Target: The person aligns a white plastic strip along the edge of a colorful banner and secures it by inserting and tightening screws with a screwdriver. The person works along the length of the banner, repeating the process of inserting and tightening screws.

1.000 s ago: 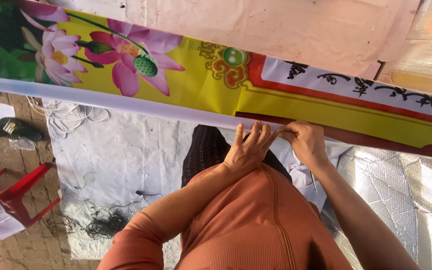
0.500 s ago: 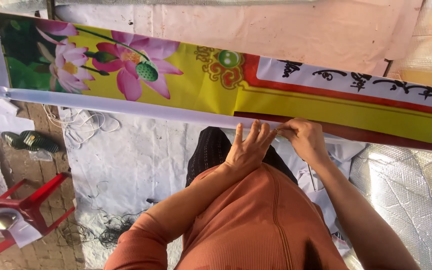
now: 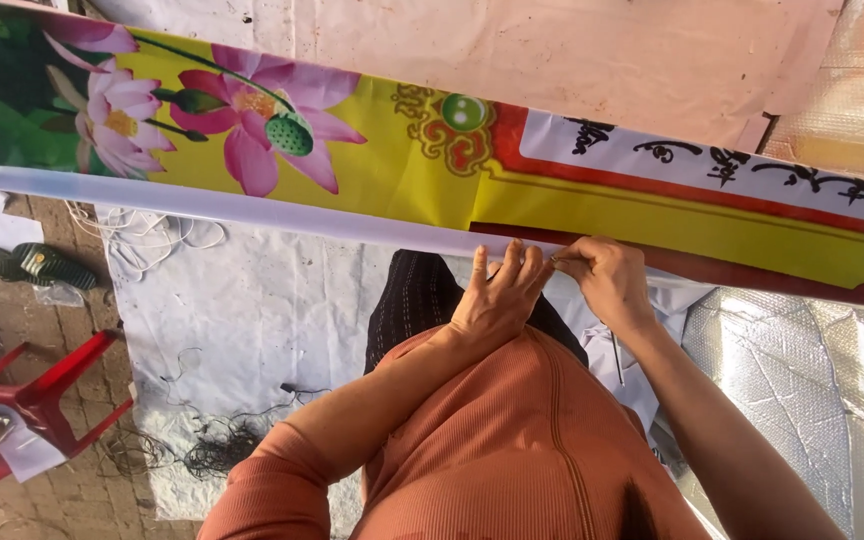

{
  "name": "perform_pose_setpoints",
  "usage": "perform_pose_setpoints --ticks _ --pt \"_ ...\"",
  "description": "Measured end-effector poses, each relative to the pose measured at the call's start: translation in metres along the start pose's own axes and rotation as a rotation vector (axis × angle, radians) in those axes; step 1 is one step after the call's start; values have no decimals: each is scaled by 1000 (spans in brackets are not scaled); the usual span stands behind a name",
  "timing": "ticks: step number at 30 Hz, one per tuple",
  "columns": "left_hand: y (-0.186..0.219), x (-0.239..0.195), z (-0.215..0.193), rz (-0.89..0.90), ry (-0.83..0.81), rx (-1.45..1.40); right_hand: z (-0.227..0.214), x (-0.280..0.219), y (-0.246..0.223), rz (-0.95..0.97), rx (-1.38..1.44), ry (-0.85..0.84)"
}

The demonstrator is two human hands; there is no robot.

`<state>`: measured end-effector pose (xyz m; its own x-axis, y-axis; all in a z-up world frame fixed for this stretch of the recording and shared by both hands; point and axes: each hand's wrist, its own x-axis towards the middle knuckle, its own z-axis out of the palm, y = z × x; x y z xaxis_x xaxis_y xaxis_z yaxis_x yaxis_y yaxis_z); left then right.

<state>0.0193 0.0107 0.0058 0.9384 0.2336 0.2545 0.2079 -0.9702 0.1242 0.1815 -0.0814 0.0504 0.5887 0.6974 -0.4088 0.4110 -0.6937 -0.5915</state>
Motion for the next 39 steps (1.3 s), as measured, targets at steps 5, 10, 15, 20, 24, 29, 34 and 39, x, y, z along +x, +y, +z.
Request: perform_pose_setpoints --ticks 5,10,15,20,24,29,34,39 --pt "2 -1 -2 10 -74 -1 -3 3 -3 -2 1 -16" --pt "1 1 -5 16 -89 -22 -2 4 1 -10 10 -15" --pt "1 3 -11 27 -159 -31 8 5 27 -29 -8 -25" --pt "0 4 -18 6 -184 -106 -6 1 11 -50 26 -28" --pt "-1 4 -20 7 -186 -109 -4 -5 18 -50 45 5" --pt "-1 2 -16 13 -173 -96 -1 -5 17 -63 24 5" --pt "-1 -1 -10 14 -145 -62 6 -7 14 -54 23 30" --pt "-1 -4 -3 29 -117 -26 9 -7 11 -32 19 49"
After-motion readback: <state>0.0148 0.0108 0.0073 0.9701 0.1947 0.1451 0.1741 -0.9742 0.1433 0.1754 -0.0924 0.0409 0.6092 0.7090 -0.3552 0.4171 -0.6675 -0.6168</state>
